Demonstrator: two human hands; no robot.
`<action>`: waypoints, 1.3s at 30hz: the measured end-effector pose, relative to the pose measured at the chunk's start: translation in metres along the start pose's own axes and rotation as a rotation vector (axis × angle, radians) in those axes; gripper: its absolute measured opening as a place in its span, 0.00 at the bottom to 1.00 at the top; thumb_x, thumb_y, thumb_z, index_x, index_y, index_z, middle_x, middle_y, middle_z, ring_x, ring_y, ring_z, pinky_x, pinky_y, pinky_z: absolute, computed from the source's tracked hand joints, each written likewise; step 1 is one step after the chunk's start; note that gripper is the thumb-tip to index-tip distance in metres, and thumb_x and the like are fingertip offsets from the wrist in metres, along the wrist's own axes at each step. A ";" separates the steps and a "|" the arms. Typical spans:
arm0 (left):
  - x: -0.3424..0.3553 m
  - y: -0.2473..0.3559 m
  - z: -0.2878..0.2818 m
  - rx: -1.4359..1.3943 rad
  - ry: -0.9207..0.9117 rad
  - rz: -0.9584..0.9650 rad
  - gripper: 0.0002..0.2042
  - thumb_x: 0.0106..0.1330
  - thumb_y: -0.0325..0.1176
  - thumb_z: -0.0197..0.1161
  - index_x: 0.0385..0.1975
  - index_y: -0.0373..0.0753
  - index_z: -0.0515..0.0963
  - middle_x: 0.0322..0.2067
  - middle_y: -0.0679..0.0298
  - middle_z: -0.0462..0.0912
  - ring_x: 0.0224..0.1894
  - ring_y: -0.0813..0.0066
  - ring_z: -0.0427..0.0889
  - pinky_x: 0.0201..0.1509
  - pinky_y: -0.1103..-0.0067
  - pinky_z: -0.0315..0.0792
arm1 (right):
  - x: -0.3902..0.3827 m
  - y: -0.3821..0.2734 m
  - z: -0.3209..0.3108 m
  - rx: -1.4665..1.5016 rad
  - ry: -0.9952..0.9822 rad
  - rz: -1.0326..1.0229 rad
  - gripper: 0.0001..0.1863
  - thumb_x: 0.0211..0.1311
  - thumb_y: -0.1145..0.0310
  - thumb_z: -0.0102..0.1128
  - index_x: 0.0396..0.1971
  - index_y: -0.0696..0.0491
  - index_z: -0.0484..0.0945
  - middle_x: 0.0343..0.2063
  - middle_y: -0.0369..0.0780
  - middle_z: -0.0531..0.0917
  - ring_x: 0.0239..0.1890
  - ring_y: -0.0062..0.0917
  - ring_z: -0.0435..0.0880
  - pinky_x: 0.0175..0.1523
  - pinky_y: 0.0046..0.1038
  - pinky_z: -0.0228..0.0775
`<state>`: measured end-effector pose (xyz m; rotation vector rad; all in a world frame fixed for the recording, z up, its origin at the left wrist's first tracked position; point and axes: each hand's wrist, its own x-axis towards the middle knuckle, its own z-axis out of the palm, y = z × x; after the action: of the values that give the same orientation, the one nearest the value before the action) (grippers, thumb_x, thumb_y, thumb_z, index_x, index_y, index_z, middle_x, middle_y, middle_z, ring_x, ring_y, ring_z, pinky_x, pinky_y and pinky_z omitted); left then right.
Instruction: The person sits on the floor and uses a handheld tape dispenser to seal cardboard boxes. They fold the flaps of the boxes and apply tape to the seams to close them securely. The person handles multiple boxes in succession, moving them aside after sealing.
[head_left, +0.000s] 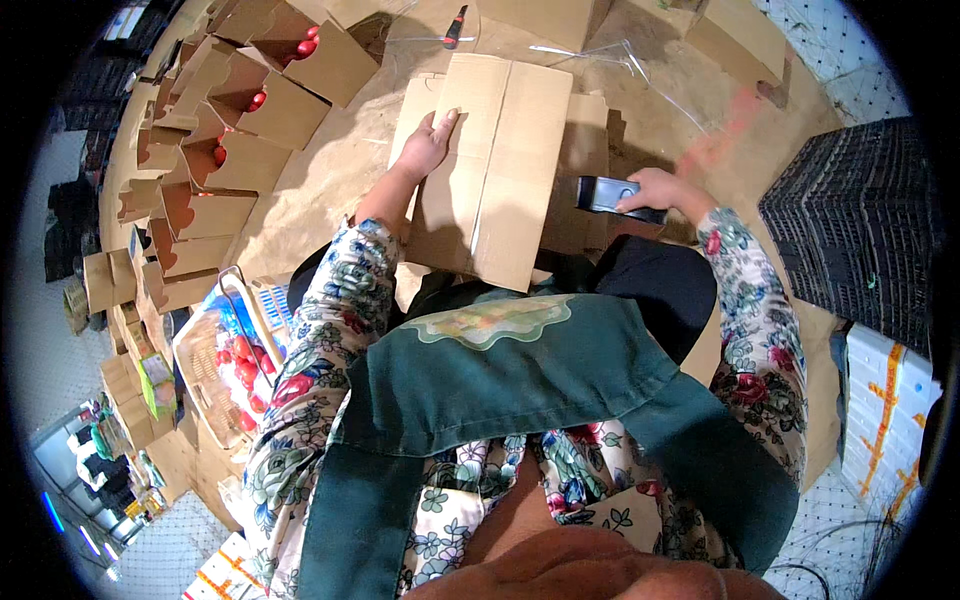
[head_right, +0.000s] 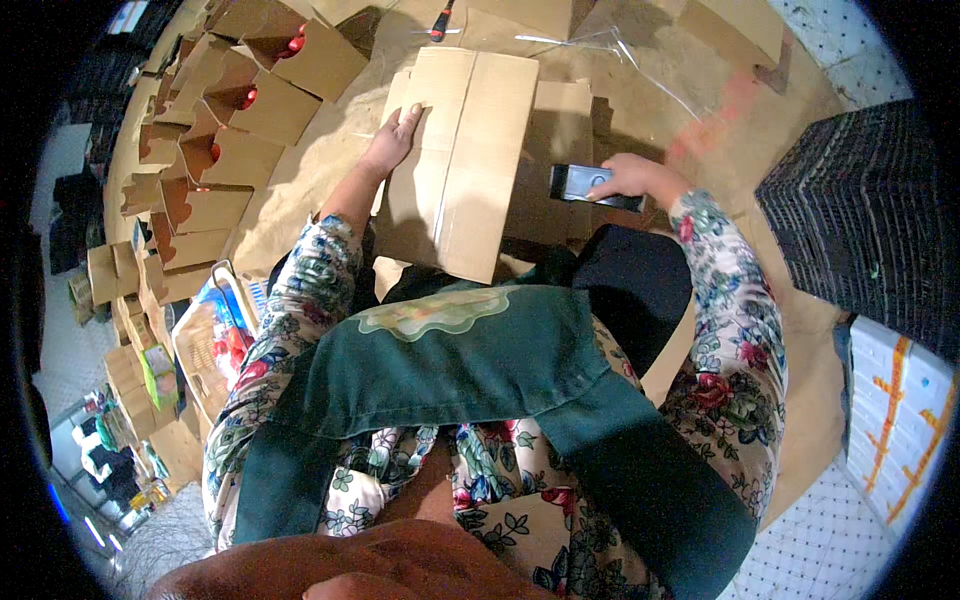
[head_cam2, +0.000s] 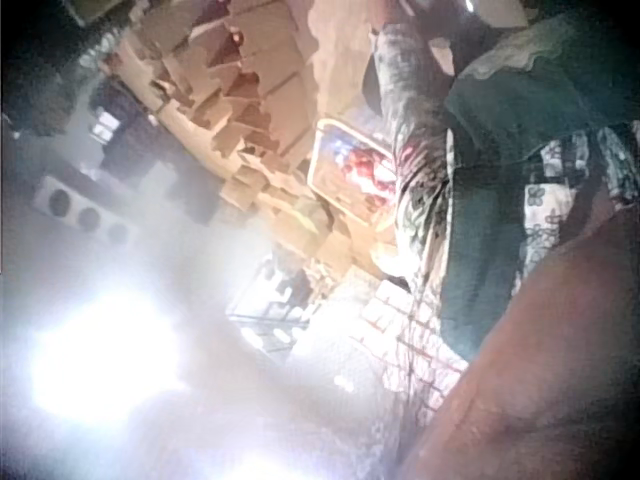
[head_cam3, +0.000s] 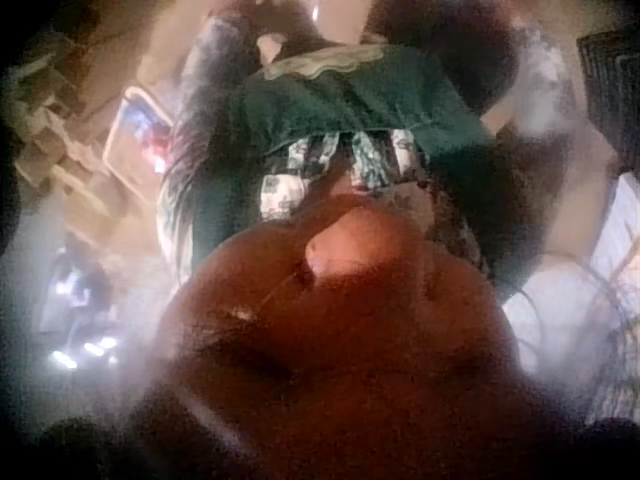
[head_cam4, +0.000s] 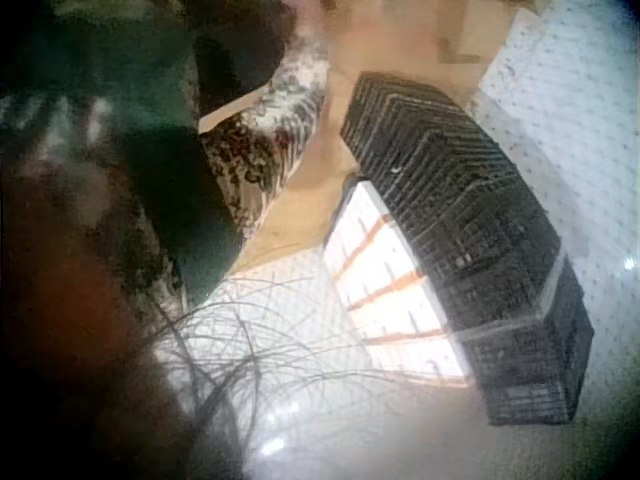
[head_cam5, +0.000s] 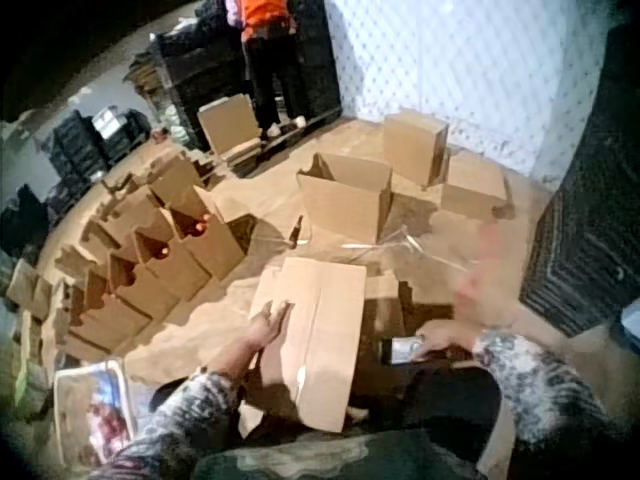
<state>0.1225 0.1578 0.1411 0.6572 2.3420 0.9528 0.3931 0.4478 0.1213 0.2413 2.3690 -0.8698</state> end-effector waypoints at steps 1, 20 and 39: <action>-0.002 0.006 0.000 -0.014 -0.015 -0.011 0.41 0.61 0.62 0.44 0.59 0.25 0.54 0.51 0.42 0.70 0.58 0.54 0.67 0.60 0.75 0.60 | 0.011 -0.006 0.002 -0.020 0.001 -0.015 0.31 0.41 0.42 0.62 0.30 0.59 0.80 0.29 0.51 0.80 0.33 0.41 0.79 0.39 0.35 0.69; -0.015 -0.051 0.032 -1.440 -0.697 -0.095 0.25 0.68 0.51 0.42 0.58 0.40 0.63 0.53 0.60 0.71 0.50 0.71 0.74 0.52 0.74 0.70 | 0.077 -0.128 0.047 -0.553 0.289 0.127 0.17 0.58 0.60 0.47 0.42 0.53 0.77 0.39 0.44 0.80 0.41 0.39 0.79 0.45 0.33 0.71; -0.056 0.016 -0.064 -1.155 0.031 0.260 0.37 0.64 0.63 0.31 0.65 0.38 0.47 0.66 0.59 0.47 0.68 0.69 0.44 0.68 0.67 0.38 | 0.026 -0.187 -0.055 0.006 0.989 0.233 0.27 0.51 0.51 0.57 0.37 0.62 0.73 0.35 0.57 0.78 0.41 0.49 0.77 0.46 0.41 0.68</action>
<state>0.1282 0.1034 0.2080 0.4262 1.3333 2.1273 0.2792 0.3382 0.2381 1.1450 3.1100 -0.7263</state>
